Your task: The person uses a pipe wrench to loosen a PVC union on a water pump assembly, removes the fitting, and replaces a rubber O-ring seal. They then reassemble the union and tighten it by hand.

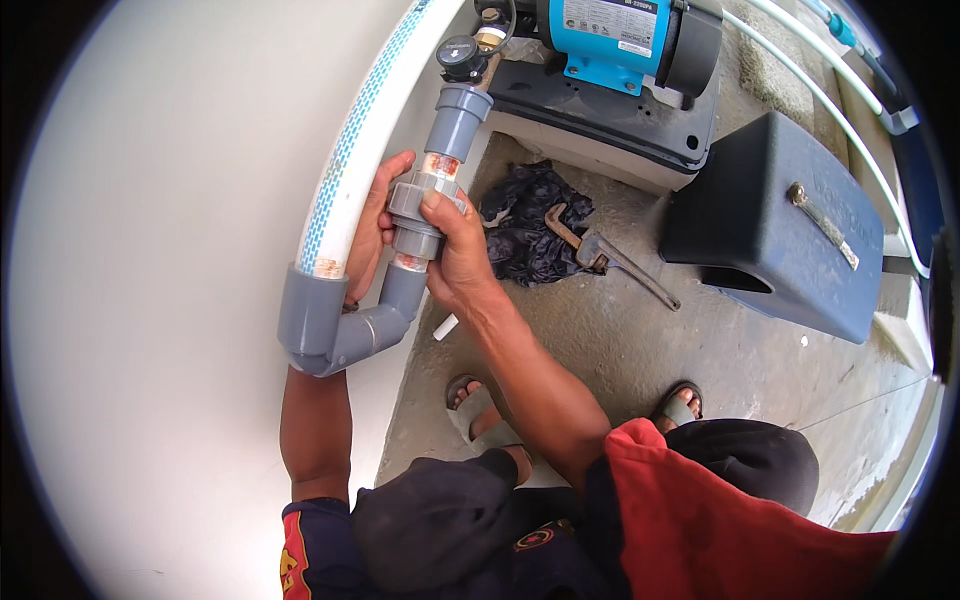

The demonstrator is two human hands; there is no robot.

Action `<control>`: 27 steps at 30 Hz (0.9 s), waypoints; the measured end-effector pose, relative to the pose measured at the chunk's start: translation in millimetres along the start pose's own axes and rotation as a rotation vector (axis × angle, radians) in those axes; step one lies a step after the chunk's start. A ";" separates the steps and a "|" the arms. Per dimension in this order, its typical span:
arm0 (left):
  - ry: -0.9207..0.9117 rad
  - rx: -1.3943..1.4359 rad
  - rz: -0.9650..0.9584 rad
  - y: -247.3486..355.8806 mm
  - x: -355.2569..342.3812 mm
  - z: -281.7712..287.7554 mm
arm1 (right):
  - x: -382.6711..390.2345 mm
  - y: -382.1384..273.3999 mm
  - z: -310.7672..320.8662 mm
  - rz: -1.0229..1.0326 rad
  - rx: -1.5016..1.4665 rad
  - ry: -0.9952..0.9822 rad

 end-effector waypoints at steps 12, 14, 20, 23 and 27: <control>0.590 -0.343 -0.148 68.9 129.1 24.5 | 2.0 -16.9 -2.6 -0.052 0.205 0.194; 0.586 -0.233 -0.084 64.1 127.1 27.9 | 0.4 -13.5 -2.4 -0.052 0.134 0.141; 0.577 -0.085 -0.044 62.7 122.1 30.4 | -6.2 -6.3 -0.2 -0.009 0.029 0.092; 0.539 -0.082 -0.075 60.1 121.6 29.9 | 3.4 -9.4 13.5 -0.073 0.076 -0.069; 0.355 -0.031 -0.247 58.8 123.6 27.4 | 16.5 -75.7 98.0 0.140 1.338 -0.022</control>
Point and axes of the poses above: each hand's wrist, its own x-axis away from the middle knuckle, its own z-axis out of the back of the hand, y = z × x, the point moved 8 cm from there along -x, towards the middle knuckle, and after that the axes turned 4 degrees about y, right-handed, at the moved point
